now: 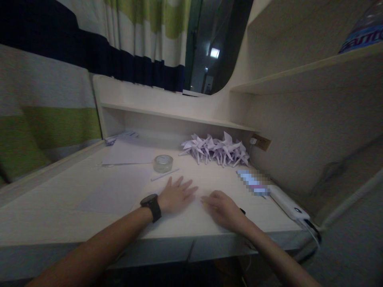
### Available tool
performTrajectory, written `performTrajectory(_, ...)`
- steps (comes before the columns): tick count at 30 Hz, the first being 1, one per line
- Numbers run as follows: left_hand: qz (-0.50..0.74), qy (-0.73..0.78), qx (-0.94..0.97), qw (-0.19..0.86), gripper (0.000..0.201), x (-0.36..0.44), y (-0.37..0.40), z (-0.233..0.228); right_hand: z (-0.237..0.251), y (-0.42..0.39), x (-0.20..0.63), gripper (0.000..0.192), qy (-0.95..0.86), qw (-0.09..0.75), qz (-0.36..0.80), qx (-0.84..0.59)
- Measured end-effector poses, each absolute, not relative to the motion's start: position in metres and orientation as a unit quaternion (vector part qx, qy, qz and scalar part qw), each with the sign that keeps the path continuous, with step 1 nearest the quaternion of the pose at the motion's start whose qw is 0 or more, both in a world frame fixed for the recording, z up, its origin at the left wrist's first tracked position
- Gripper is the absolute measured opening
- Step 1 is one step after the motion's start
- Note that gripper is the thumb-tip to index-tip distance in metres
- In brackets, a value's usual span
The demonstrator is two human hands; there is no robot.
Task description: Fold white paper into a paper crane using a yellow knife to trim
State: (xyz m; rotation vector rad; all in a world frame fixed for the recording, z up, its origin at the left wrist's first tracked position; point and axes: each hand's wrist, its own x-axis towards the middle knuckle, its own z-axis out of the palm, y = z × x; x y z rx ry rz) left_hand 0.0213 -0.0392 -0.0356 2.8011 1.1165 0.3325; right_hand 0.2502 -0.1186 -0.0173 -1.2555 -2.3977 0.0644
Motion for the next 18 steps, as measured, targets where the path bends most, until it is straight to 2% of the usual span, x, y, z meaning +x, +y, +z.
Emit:
performTrajectory(9,0.097,0.373,0.922,0.044,0.057,0.0203,-0.0378,-0.035,-0.0212,-0.1276,0.2482,0.025,-0.879,0.207,-0.041,-0.427)
performTrajectory(18,0.109,0.389,0.914,0.034,0.057,0.0178,-0.0323,-0.0382,-0.0223,-0.1275,0.2456,0.029,-0.868,0.193,-0.048,-0.456)
